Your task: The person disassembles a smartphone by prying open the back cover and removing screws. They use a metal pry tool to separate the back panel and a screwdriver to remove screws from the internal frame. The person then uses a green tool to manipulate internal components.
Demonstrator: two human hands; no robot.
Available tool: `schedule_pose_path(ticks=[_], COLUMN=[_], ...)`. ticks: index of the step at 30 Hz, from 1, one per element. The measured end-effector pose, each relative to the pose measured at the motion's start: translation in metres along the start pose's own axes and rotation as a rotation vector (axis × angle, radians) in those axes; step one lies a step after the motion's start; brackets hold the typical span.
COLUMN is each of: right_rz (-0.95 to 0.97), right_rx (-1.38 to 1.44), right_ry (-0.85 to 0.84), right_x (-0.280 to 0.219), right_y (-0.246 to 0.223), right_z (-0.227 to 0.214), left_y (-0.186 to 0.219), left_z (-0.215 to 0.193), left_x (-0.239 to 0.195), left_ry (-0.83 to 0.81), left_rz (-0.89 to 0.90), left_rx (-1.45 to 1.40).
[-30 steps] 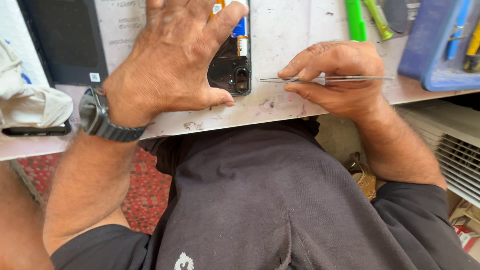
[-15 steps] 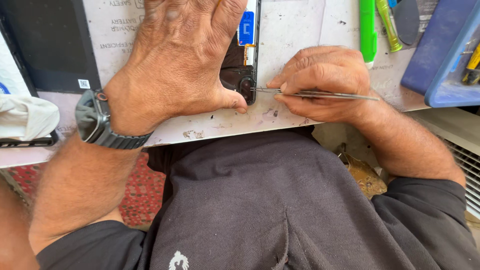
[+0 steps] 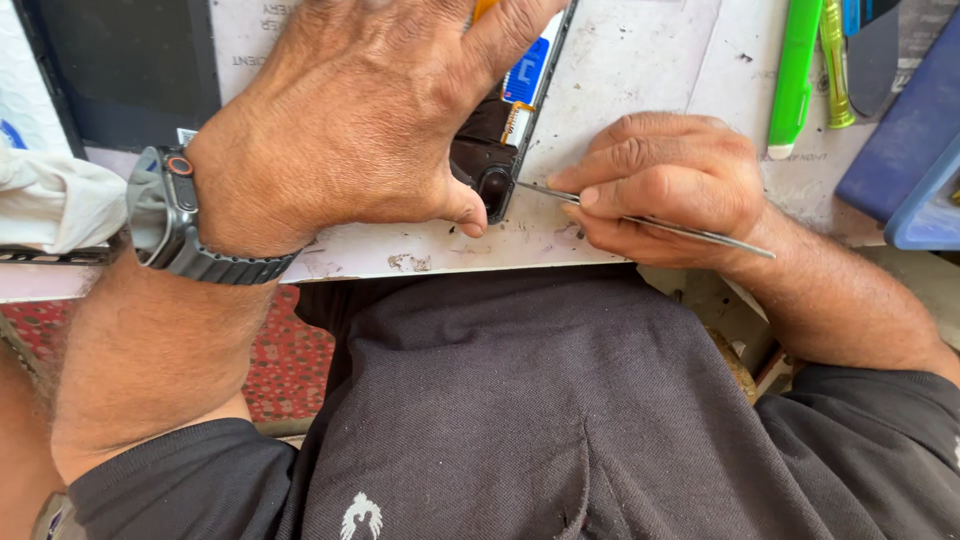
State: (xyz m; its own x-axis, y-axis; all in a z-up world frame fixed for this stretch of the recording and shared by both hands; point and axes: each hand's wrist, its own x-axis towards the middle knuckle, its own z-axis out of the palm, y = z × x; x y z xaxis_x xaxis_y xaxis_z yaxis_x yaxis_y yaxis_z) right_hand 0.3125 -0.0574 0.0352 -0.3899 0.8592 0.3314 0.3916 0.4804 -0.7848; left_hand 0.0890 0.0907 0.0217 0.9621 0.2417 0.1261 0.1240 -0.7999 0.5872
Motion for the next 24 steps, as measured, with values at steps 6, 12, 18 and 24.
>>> schedule_pose_path(ticks=[6,12,18,24], right_rz=[0.011,0.035,0.138,0.071], right_rx=[0.016,0.033,0.037,0.177], right_ry=[-0.024,0.013,0.065,-0.001], right_x=[-0.006,-0.009,-0.010,-0.010], right_y=[0.004,0.009,0.005,0.009], right_z=[0.001,0.004,0.001,0.002], left_y=[-0.001,-0.004,-0.002,-0.001], left_z=[0.004,0.004,0.002,0.002], left_x=[0.001,0.001,0.004,0.006], left_ry=[-0.005,-0.067,-0.066,-0.075], left_rz=[-0.022,-0.056,-0.041,-0.063], left_rx=[0.033,-0.081,-0.009,0.011])
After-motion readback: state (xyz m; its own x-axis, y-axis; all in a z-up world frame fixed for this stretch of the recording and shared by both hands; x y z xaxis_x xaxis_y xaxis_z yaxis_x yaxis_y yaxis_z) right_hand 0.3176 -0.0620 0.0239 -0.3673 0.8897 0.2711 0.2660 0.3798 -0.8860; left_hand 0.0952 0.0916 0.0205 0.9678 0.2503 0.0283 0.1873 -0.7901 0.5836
